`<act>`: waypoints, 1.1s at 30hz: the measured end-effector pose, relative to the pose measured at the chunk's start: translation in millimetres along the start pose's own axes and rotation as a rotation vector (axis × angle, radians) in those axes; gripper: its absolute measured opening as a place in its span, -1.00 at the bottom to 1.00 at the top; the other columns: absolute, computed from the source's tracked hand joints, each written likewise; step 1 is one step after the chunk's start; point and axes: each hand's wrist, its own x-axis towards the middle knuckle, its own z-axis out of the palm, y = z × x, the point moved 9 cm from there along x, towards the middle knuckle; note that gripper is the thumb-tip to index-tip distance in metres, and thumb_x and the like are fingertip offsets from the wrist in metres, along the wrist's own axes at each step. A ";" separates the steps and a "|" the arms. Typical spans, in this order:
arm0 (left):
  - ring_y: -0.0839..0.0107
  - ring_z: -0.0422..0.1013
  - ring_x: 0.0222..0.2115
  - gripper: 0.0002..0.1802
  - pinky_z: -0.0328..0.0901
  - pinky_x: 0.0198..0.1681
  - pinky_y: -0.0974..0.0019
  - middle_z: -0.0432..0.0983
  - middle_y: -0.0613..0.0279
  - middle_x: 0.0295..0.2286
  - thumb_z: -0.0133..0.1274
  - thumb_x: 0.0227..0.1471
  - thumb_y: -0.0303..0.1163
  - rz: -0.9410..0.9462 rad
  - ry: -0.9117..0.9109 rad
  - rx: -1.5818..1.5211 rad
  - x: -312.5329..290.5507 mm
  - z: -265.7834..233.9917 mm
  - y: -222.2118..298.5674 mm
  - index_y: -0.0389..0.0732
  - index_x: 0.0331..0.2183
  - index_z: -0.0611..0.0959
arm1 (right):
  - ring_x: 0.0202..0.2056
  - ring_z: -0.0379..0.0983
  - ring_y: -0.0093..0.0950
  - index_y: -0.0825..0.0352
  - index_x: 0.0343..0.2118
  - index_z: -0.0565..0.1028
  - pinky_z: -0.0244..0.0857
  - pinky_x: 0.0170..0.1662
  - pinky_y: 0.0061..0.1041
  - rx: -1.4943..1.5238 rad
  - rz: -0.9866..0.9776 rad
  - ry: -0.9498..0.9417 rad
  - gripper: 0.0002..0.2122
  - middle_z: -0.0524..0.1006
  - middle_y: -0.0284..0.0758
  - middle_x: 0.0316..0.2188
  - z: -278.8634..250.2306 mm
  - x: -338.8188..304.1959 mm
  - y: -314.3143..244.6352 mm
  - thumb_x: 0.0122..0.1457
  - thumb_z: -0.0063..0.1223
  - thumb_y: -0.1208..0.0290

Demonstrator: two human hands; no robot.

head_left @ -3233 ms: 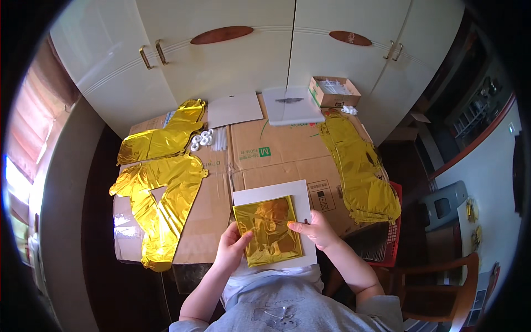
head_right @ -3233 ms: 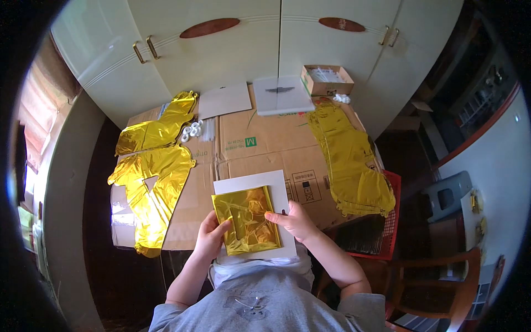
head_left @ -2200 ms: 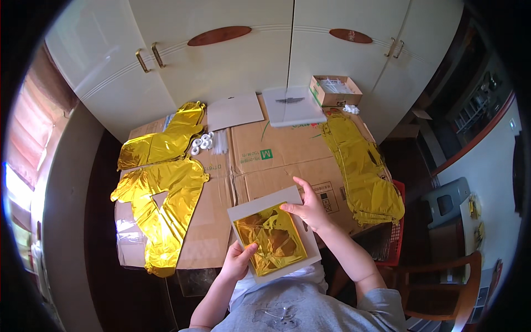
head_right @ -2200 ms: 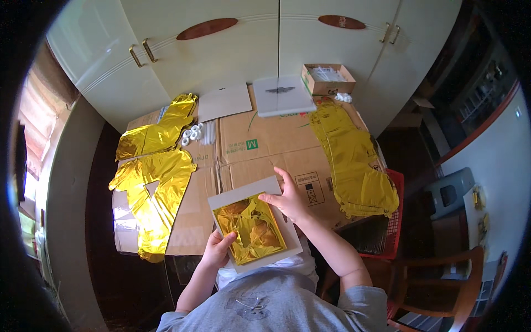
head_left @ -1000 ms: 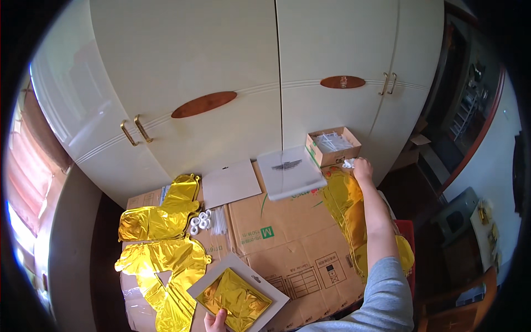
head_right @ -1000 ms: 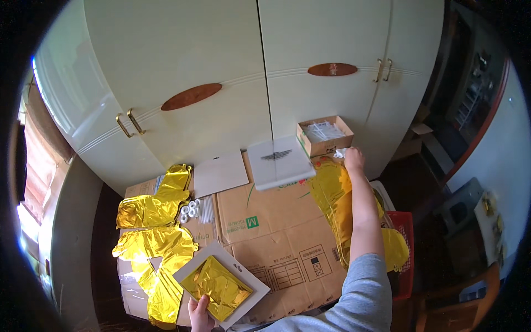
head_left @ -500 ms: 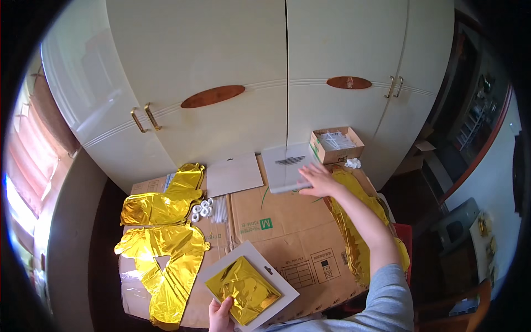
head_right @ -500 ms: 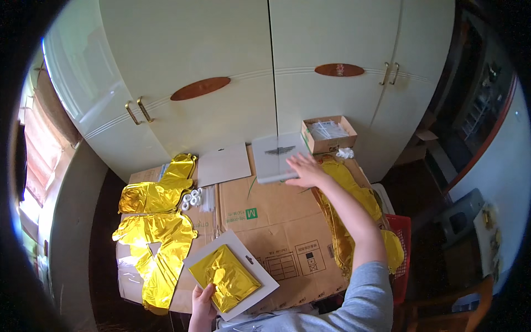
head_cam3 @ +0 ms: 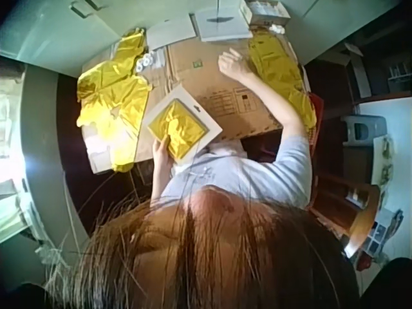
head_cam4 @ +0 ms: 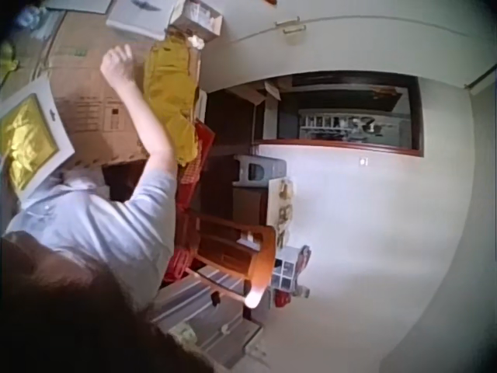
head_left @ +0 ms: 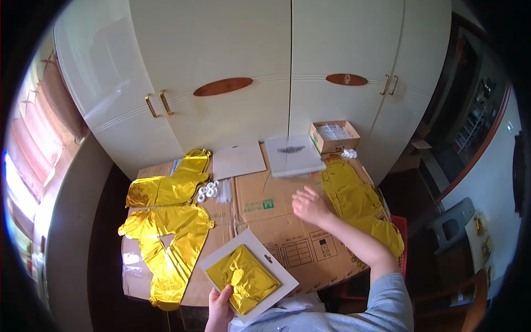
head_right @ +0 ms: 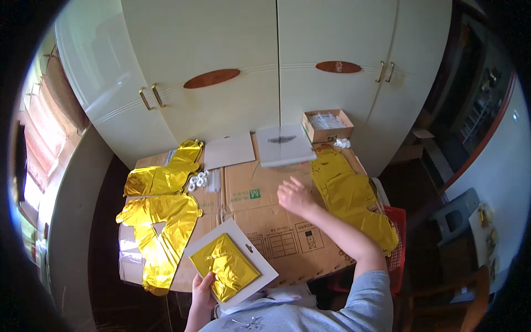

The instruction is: Fold and organize gold foil letter/number balloons on a cardboard workspace.

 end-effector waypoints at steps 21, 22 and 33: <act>0.28 0.47 -0.13 -0.73 0.40 -0.05 0.18 0.50 0.10 -0.11 -0.06 0.20 -0.50 -0.167 -0.035 0.069 -0.7 13.1 -49.7 -0.28 -0.04 0.45 | -0.39 0.46 -0.45 0.30 -0.36 0.52 0.42 -0.29 -0.47 0.163 0.163 -0.101 -0.82 0.53 -0.40 -0.48 -43.1 -35.7 -95.7 -0.03 0.17 0.37; 0.28 0.47 -0.13 -0.72 0.40 -0.05 0.18 0.50 0.09 -0.11 -0.06 0.20 -0.51 -0.172 -0.034 0.074 -2.4 12.2 -51.7 -0.28 -0.04 0.45 | -0.39 0.46 -0.46 0.30 -0.36 0.52 0.41 -0.30 -0.48 0.187 0.174 -0.081 -0.81 0.51 -0.41 -0.49 -48.8 -35.9 -97.3 -0.04 0.18 0.36; 0.36 0.47 -0.14 -0.72 0.38 -0.06 0.26 0.51 0.15 -0.11 -0.03 0.19 -0.52 -0.253 0.027 0.058 -29.3 -3.8 -65.9 -0.29 -0.04 0.46 | -0.39 0.42 -0.49 0.34 -0.26 0.57 0.39 -0.34 -0.53 0.182 0.196 -0.068 -0.76 0.44 -0.42 -0.54 -65.8 -53.2 -117.7 -0.03 0.10 0.43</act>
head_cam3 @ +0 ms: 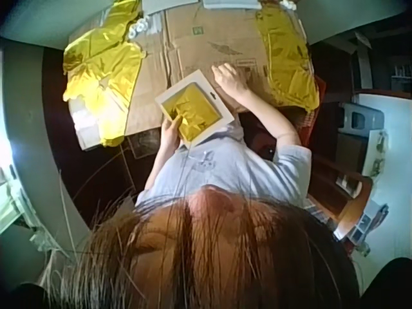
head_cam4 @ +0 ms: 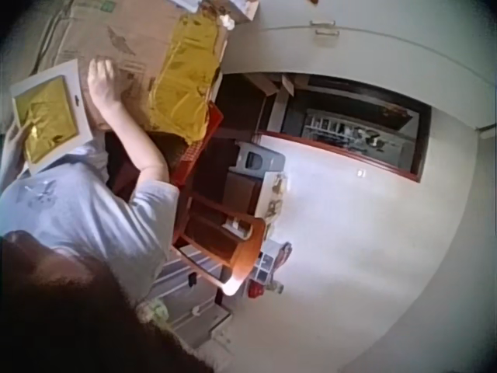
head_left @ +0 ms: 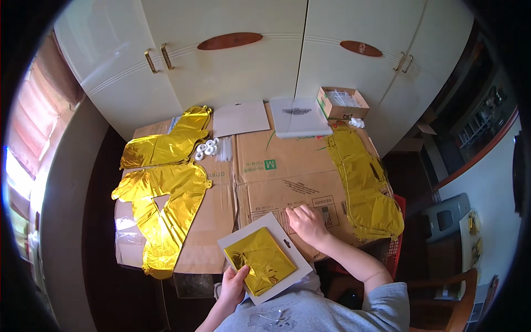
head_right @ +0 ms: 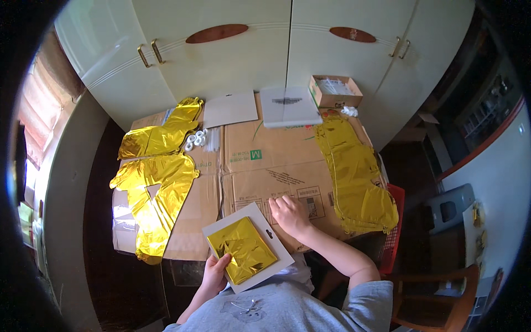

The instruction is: Fold and organize gold foil letter/number balloons on a cardboard workspace.

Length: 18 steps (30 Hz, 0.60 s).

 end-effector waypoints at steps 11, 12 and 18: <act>0.28 0.47 -0.12 -0.73 0.41 -0.05 0.18 0.50 0.09 -0.11 -0.07 0.21 -0.51 0.039 0.009 -0.001 2.6 0.2 4.1 -0.28 -0.04 0.45 | -0.40 0.47 -0.40 0.33 -0.23 0.54 0.43 -0.31 -0.47 0.060 -0.021 -0.103 -0.73 0.48 -0.36 -0.52 1.4 1.4 5.0 -0.07 0.11 0.50; 0.29 0.47 -0.12 -0.72 0.41 -0.05 0.18 0.50 0.10 -0.11 -0.07 0.21 -0.50 0.045 0.007 -0.005 3.4 2.9 6.6 -0.27 -0.04 0.45 | -0.39 0.48 -0.38 0.33 -0.25 0.55 0.43 -0.31 -0.46 0.113 0.006 -0.121 -0.76 0.50 -0.33 -0.51 5.9 0.7 9.8 -0.06 0.11 0.52; 0.33 0.47 -0.13 -0.74 0.39 -0.06 0.25 0.50 0.13 -0.12 -0.07 0.21 -0.50 0.097 0.014 -0.083 13.1 13.7 15.4 -0.29 -0.05 0.46 | -0.42 0.55 -0.36 0.28 -0.37 0.58 0.44 -0.34 -0.44 0.550 0.225 -0.114 -0.89 0.58 -0.27 -0.46 14.1 5.6 24.1 0.00 0.12 0.52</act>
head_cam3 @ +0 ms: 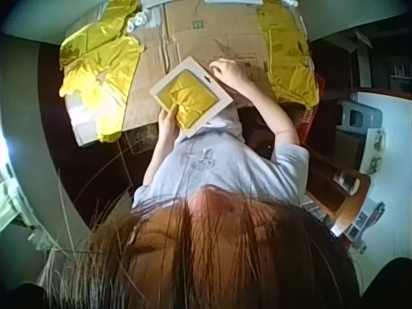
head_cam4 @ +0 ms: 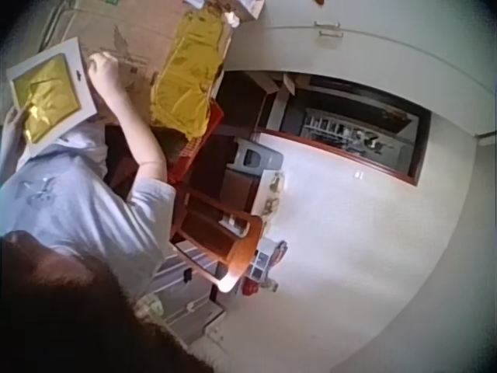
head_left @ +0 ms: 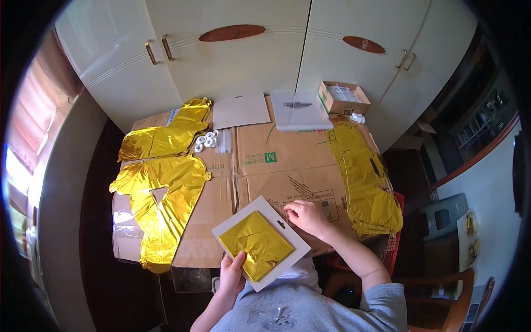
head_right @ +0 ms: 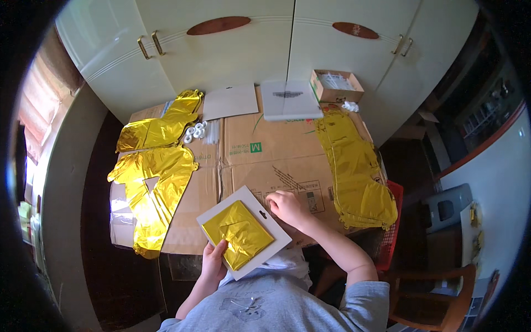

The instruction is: Fold and organize gold foil letter/number balloons on a cardboard workspace.

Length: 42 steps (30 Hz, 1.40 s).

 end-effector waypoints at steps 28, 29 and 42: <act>0.45 0.44 -0.19 -0.77 0.37 -0.12 0.33 0.51 0.19 -0.18 -0.05 0.23 -0.44 0.120 0.043 0.056 1.1 24.7 -21.1 -0.30 -0.09 0.46 | -0.43 0.53 -0.29 0.25 -0.32 0.48 0.44 -0.36 -0.34 -0.117 -0.060 -0.046 -0.85 0.52 -0.31 -0.45 7.7 -15.9 -56.7 0.01 0.14 0.49; 0.45 0.44 -0.19 -0.76 0.37 -0.12 0.33 0.51 0.19 -0.17 -0.05 0.24 -0.44 0.122 0.038 0.059 1.7 27.0 -21.4 -0.30 -0.08 0.45 | -0.40 0.52 -0.30 0.26 -0.29 0.47 0.44 -0.32 -0.37 -0.128 -0.095 -0.030 -0.82 0.49 -0.31 -0.43 6.6 -17.8 -63.2 0.00 0.14 0.47; 0.44 0.40 -0.13 -0.72 0.34 -0.05 0.33 0.45 0.22 -0.10 -0.10 0.26 -0.44 0.130 -0.001 0.038 8.8 49.6 -25.2 -0.24 0.00 0.40 | -0.30 0.49 -0.35 0.35 -0.25 0.47 0.41 -0.21 -0.42 -0.143 -0.231 -0.093 -0.75 0.50 -0.29 -0.37 16.8 -29.1 -111.0 -0.04 0.15 0.49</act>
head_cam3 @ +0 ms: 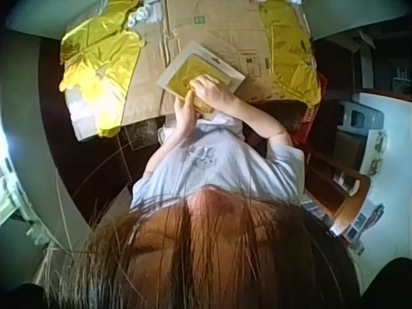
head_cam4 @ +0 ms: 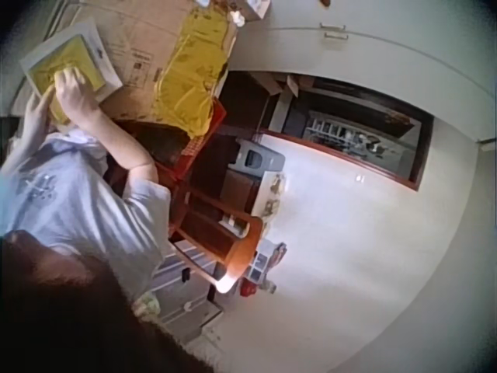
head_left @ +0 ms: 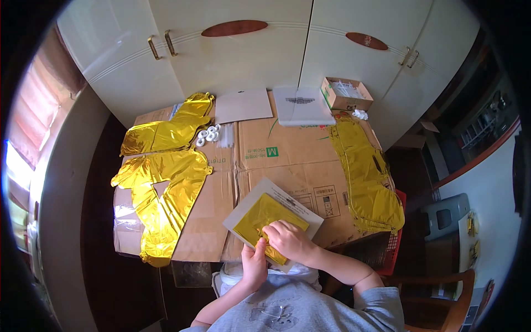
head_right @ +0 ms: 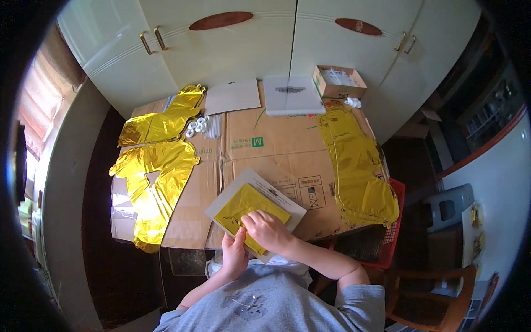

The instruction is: Fold and organize gold foil letter/number balloons on a cardboard workspace.

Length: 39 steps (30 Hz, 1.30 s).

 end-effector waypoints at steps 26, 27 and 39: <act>0.36 0.56 -0.27 -0.71 0.48 -0.24 0.42 0.57 0.05 -0.28 -0.13 0.28 -0.35 -0.389 -0.137 0.217 -45.3 -62.9 -35.0 -0.42 -0.19 0.51 | -0.34 0.48 -0.42 0.33 -0.30 0.51 0.41 -0.29 -0.47 0.079 -0.246 -0.041 -0.84 0.48 -0.35 -0.41 22.3 -29.4 -46.6 0.01 0.08 0.47; 0.36 0.56 -0.27 -0.71 0.48 -0.25 0.42 0.58 0.04 -0.28 -0.12 0.28 -0.35 -0.380 -0.121 0.208 -41.7 -60.3 -34.6 -0.42 -0.19 0.51 | -0.35 0.48 -0.42 0.33 -0.31 0.51 0.41 -0.29 -0.48 0.062 -0.245 -0.034 -0.83 0.48 -0.36 -0.41 20.9 -29.5 -45.9 0.01 0.09 0.47; 0.55 0.48 -0.29 -0.71 0.42 -0.30 0.45 0.56 0.17 -0.24 -0.08 0.26 -0.35 -0.110 -0.210 0.575 -38.4 -68.8 -34.6 -0.32 -0.10 0.59 | -0.21 0.41 -0.44 0.25 -0.24 0.48 0.34 -0.12 -0.38 -0.017 -0.203 0.021 -0.76 0.44 -0.40 -0.33 20.5 -40.1 -33.4 -0.02 0.14 0.39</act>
